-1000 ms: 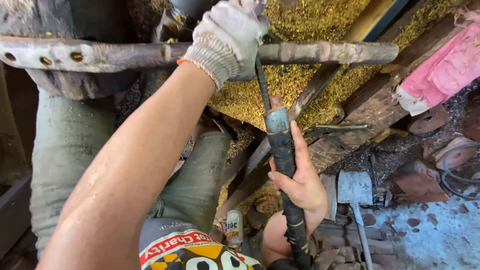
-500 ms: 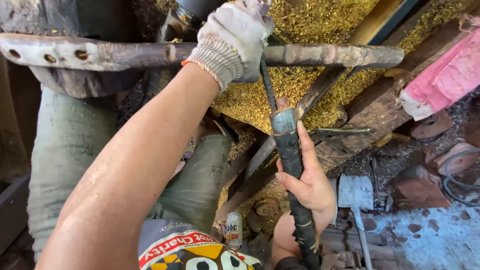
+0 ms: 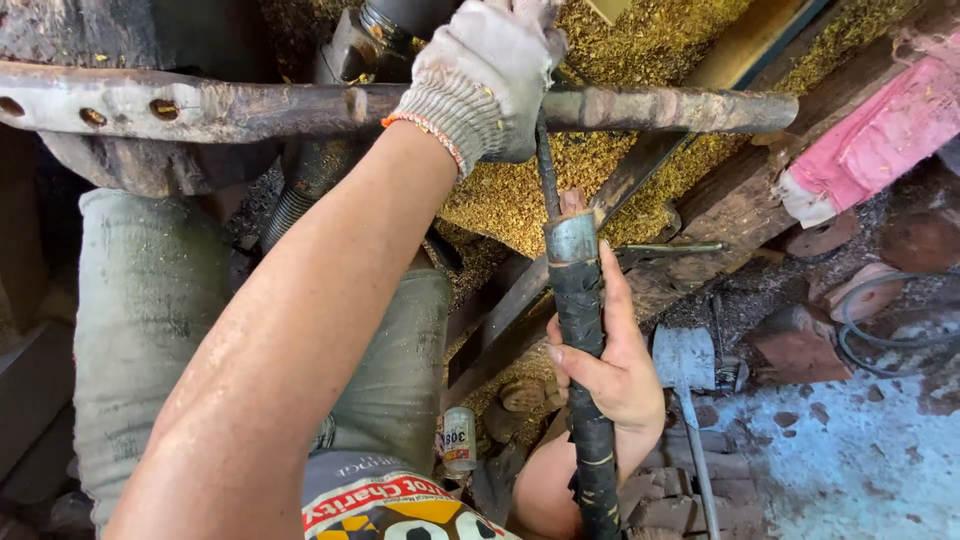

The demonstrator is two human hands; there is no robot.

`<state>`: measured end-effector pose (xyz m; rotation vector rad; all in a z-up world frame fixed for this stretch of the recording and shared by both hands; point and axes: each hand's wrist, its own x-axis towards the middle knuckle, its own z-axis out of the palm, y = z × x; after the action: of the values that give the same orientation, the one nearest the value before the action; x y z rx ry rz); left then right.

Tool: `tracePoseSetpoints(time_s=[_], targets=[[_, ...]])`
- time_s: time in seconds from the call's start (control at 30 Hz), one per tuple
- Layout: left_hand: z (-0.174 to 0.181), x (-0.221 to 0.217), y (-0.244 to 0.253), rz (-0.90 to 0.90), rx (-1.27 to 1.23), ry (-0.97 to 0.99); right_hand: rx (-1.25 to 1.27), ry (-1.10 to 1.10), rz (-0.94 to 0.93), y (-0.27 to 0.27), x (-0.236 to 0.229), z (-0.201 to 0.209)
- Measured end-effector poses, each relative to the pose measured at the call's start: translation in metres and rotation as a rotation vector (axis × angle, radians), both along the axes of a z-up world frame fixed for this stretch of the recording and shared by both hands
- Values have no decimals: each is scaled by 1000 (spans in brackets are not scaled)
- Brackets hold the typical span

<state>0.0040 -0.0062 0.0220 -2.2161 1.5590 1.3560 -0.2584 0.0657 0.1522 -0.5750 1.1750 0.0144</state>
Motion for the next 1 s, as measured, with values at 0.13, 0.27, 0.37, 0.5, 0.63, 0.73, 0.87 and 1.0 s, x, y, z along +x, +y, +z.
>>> tracePoseSetpoints(time_s=[0.13, 0.27, 0.37, 0.5, 0.63, 0.73, 0.87, 1.0], targets=[[-11, -3, 10, -67, -115, -39, -8, -38, -30, 5, -9, -9], [-3, -5, 7, 19, -140, -33, 1, -45, -18, 6, -11, -11], [-2, -3, 5, 65, -68, -39, -6, -78, -59, 8, -10, -13], [-4, -3, 3, -85, 11, -31, -61, -94, -37, 7, -12, -17], [-9, -5, 2, -13, -127, -110, -43, -80, -17, 8, -19, -24], [-5, -7, 5, 30, -74, -17, -35, -111, -31, 9, -21, -21], [-12, -8, 10, 284, 56, -85, 11, -22, 21, 10, -23, -24], [6, -3, 7, -165, -98, -86, -66, -117, 42, 10, -26, -29]])
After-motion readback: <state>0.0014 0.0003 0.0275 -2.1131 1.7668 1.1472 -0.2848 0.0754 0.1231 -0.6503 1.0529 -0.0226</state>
